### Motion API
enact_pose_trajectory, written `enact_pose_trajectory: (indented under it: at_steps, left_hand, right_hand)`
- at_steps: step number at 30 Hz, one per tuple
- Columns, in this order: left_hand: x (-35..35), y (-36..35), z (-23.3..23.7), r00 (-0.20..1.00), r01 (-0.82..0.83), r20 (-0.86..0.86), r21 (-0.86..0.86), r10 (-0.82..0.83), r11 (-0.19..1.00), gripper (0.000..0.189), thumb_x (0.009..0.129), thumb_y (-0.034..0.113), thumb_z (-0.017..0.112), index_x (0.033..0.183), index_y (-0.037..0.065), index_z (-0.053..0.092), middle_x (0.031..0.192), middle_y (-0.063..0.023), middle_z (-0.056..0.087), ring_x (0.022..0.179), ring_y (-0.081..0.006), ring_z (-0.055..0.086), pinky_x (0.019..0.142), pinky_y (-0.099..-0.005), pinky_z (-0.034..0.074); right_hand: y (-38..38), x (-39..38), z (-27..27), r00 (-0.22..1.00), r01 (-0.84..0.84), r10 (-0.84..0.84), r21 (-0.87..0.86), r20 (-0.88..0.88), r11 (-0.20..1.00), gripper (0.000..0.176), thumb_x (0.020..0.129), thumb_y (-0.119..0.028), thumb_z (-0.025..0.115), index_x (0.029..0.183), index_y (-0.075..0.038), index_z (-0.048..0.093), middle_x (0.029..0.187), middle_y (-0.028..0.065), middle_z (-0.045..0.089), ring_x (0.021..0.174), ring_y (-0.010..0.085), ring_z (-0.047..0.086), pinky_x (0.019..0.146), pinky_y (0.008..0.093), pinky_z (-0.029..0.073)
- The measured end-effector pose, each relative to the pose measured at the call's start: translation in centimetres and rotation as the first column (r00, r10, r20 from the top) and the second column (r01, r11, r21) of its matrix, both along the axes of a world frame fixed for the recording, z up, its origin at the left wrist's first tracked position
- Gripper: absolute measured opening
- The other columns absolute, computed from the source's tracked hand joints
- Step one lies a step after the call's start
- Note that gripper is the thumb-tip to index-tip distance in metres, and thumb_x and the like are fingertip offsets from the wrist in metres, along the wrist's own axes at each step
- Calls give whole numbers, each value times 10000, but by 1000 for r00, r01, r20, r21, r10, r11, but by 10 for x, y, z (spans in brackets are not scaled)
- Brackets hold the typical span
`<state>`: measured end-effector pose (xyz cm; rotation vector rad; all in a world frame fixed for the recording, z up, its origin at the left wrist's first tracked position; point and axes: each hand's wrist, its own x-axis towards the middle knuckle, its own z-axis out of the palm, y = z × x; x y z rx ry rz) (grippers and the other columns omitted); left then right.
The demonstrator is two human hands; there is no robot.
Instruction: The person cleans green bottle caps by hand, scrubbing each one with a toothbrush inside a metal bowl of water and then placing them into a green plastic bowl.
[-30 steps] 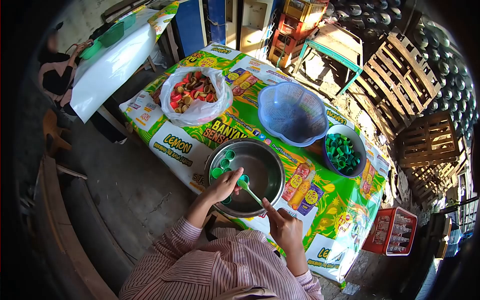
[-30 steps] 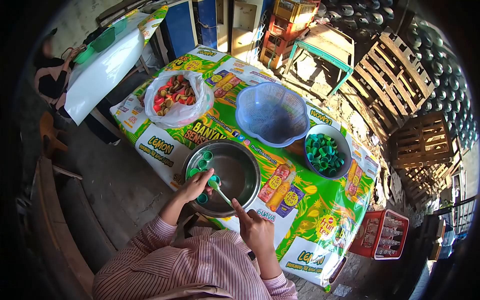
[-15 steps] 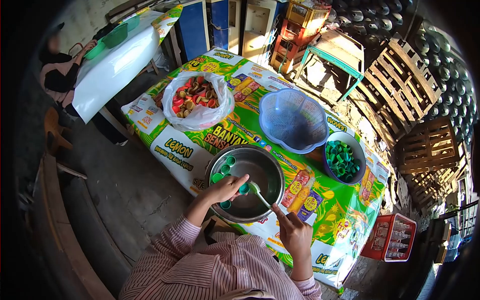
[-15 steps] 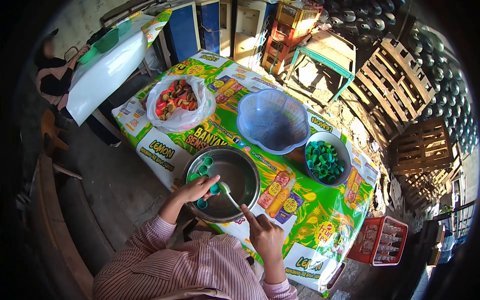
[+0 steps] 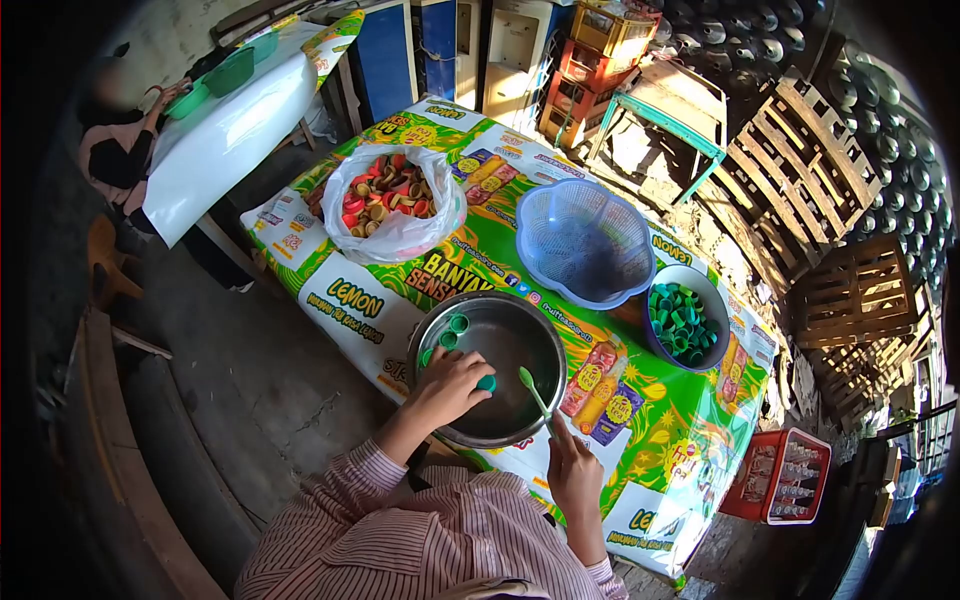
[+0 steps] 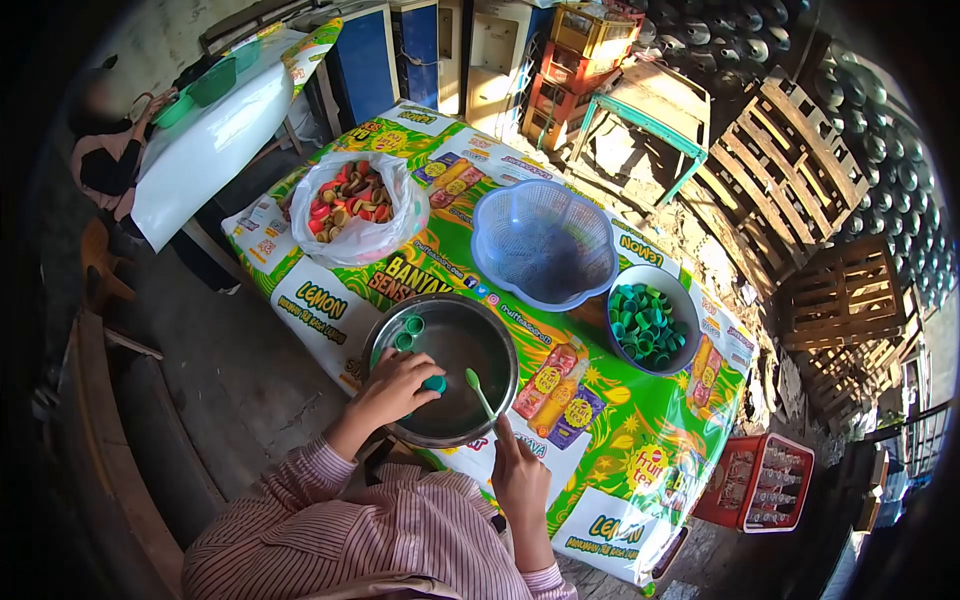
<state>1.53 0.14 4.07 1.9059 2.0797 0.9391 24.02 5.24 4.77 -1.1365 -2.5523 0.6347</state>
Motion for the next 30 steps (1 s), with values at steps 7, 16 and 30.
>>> enact_pose_trajectory:
  at_steps: [7,16,30]
  left_hand:
    - [-2,0,-3,985,-80,-144,70,89,994,341,762,316,638,1032,128,545,956,-15,540,877,-174,533,798,-357,324]
    - [24,-1,-9,990,18,133,151,-38,988,667,671,223,724,1250,94,420,931,-23,573,873,-203,542,837,-365,339]
    - [1,-35,-22,972,-204,115,-13,204,979,421,649,241,718,1003,100,540,834,-34,537,817,-224,520,731,-374,385]
  right_hand:
    - [2,-4,-17,987,85,-88,-35,-131,996,503,819,-97,549,1292,-52,385,678,133,607,493,273,582,456,366,460]
    - [4,-48,0,858,33,-292,-522,-423,852,289,844,-202,596,1007,36,594,528,52,510,488,64,427,450,256,355]
    - [137,17,0,851,485,-437,119,-289,866,137,774,-156,642,790,-26,602,501,161,503,434,309,524,413,374,369]
